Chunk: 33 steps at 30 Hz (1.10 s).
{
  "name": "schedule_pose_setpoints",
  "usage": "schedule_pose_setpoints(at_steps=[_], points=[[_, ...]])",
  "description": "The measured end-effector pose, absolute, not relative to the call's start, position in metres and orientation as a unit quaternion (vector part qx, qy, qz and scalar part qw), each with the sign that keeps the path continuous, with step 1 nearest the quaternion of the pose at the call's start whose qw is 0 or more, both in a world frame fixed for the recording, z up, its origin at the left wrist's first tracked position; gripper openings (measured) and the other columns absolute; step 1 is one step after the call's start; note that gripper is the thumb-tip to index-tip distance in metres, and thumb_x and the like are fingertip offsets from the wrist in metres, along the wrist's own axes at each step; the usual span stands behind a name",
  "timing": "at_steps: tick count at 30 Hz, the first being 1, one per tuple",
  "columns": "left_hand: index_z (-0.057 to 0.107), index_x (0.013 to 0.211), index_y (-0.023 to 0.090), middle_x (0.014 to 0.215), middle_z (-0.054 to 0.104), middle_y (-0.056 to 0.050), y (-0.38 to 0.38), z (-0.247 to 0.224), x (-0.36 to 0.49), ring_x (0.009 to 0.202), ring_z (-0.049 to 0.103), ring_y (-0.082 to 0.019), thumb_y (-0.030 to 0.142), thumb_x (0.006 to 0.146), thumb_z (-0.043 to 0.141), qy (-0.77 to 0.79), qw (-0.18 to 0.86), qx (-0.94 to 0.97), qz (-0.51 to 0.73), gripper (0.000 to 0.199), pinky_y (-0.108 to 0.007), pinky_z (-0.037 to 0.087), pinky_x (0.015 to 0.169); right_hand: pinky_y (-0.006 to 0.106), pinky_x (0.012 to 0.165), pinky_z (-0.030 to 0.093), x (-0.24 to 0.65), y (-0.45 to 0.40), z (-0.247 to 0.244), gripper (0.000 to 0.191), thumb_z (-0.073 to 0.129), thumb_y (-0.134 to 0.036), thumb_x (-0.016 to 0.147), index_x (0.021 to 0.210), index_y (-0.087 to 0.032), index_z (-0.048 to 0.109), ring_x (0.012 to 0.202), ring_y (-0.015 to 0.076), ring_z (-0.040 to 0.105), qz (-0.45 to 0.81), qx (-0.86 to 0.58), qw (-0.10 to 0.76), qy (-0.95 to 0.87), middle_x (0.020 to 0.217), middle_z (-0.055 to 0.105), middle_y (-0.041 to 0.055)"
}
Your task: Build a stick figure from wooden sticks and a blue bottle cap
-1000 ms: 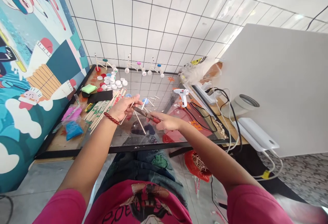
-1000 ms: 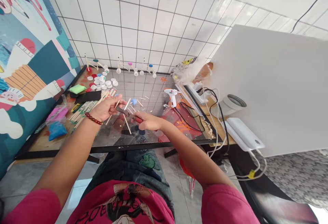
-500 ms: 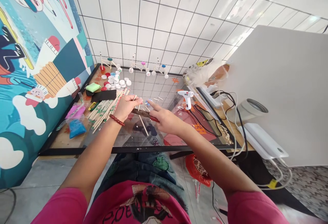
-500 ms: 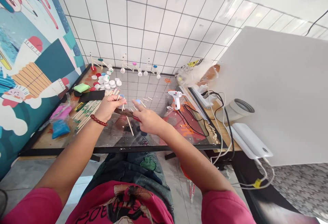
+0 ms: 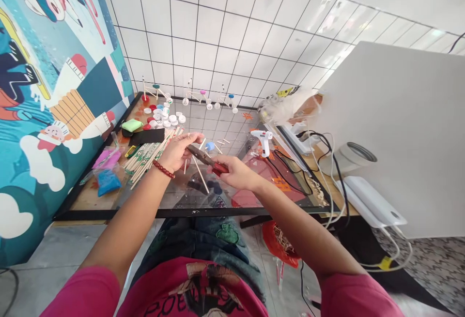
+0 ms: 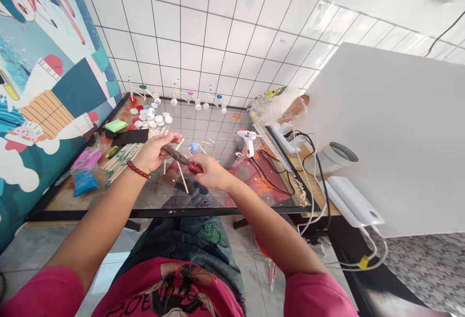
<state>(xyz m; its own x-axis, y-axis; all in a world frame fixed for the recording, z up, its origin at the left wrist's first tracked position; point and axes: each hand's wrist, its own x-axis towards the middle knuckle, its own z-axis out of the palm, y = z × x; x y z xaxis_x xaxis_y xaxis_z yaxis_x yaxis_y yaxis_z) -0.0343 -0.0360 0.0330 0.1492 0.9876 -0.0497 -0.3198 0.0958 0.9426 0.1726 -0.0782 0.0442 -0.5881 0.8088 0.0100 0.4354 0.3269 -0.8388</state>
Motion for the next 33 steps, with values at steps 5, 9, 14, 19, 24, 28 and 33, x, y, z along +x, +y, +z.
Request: schedule_pose_setpoints(at_steps=[5, 9, 14, 19, 24, 28, 33], points=[[0.066, 0.074, 0.008, 0.068, 0.065, -0.008, -0.033, 0.035, -0.041, 0.037, 0.027, 0.000, 0.033, 0.079, 0.076, 0.400, 0.759, 0.325, 0.397, 0.028, -0.017, 0.011, 0.035, 0.024, 0.073, 0.043, 0.164, -0.075, 0.039, 0.035, 0.044, -0.011, 0.056, 0.085, -0.016, 0.063, 0.074, 0.0134, 0.055, 0.464, -0.369, 0.217, -0.776, 0.079, 0.061, -0.0026], [0.061, 0.072, 0.009, 0.058, 0.055, -0.001, -0.031, 0.039, -0.046, 0.036, 0.032, -0.001, 0.015, 0.087, 0.065, 0.370, 0.776, 0.268, 0.434, 0.016, -0.014, 0.016, 0.032, 0.026, 0.080, 0.045, 0.164, -0.075, 0.043, 0.025, 0.046, -0.009, 0.057, 0.076, -0.018, 0.060, 0.089, 0.0159, 0.062, 0.441, -0.348, 0.214, -0.800, 0.097, 0.066, 0.0014], [0.056, 0.075, 0.012, 0.059, 0.048, 0.005, -0.028, 0.045, -0.054, 0.036, 0.027, 0.001, 0.012, 0.095, 0.053, 0.289, 0.748, 0.184, 0.569, 0.020, -0.011, 0.020, 0.032, 0.033, 0.092, 0.047, 0.166, -0.079, 0.044, 0.007, 0.057, -0.012, 0.062, 0.064, -0.018, 0.053, 0.109, 0.0227, 0.062, 0.487, -0.334, 0.217, -0.777, 0.111, 0.067, 0.0065], [0.062, 0.080, 0.010, 0.062, 0.053, 0.005, -0.027, 0.042, -0.052, 0.036, 0.031, 0.002, 0.013, 0.084, 0.070, 0.282, 0.711, 0.180, 0.618, 0.010, -0.009, 0.022, 0.032, 0.040, 0.095, 0.049, 0.169, -0.078, 0.046, 0.028, 0.062, -0.009, 0.055, 0.065, -0.022, 0.039, 0.110, 0.0254, 0.063, 0.678, -0.321, 0.371, -0.547, 0.103, 0.069, 0.0030], [0.066, 0.077, 0.011, 0.063, 0.063, 0.002, -0.028, 0.040, -0.046, 0.038, 0.037, 0.001, 0.011, 0.070, 0.079, 0.293, 0.666, 0.216, 0.651, 0.014, -0.011, 0.021, 0.033, 0.049, 0.090, 0.055, 0.170, -0.074, 0.046, 0.031, 0.056, -0.004, 0.046, 0.069, -0.022, 0.045, 0.117, 0.0299, 0.061, 0.768, -0.235, 0.429, -0.413, 0.113, 0.068, 0.0032], [0.068, 0.079, 0.012, 0.071, 0.071, -0.003, -0.031, 0.039, -0.042, 0.039, 0.040, 0.000, 0.014, 0.062, 0.083, 0.297, 0.633, 0.267, 0.663, 0.022, -0.013, 0.020, 0.034, 0.045, 0.084, 0.059, 0.169, -0.076, 0.035, 0.032, 0.058, -0.004, 0.047, 0.071, -0.022, 0.050, 0.110, 0.0274, 0.062, 0.743, -0.288, 0.444, -0.409, 0.107, 0.067, 0.0029], [0.068, 0.079, 0.014, 0.075, 0.075, -0.007, -0.036, 0.037, -0.033, 0.038, 0.041, -0.002, 0.024, 0.059, 0.085, 0.325, 0.582, 0.348, 0.660, 0.028, -0.017, 0.019, 0.036, 0.033, 0.075, 0.058, 0.163, -0.078, 0.030, 0.024, 0.058, -0.008, 0.047, 0.068, -0.021, 0.053, 0.104, 0.0238, 0.060, 0.688, -0.366, 0.438, -0.449, 0.105, 0.063, 0.0032]])
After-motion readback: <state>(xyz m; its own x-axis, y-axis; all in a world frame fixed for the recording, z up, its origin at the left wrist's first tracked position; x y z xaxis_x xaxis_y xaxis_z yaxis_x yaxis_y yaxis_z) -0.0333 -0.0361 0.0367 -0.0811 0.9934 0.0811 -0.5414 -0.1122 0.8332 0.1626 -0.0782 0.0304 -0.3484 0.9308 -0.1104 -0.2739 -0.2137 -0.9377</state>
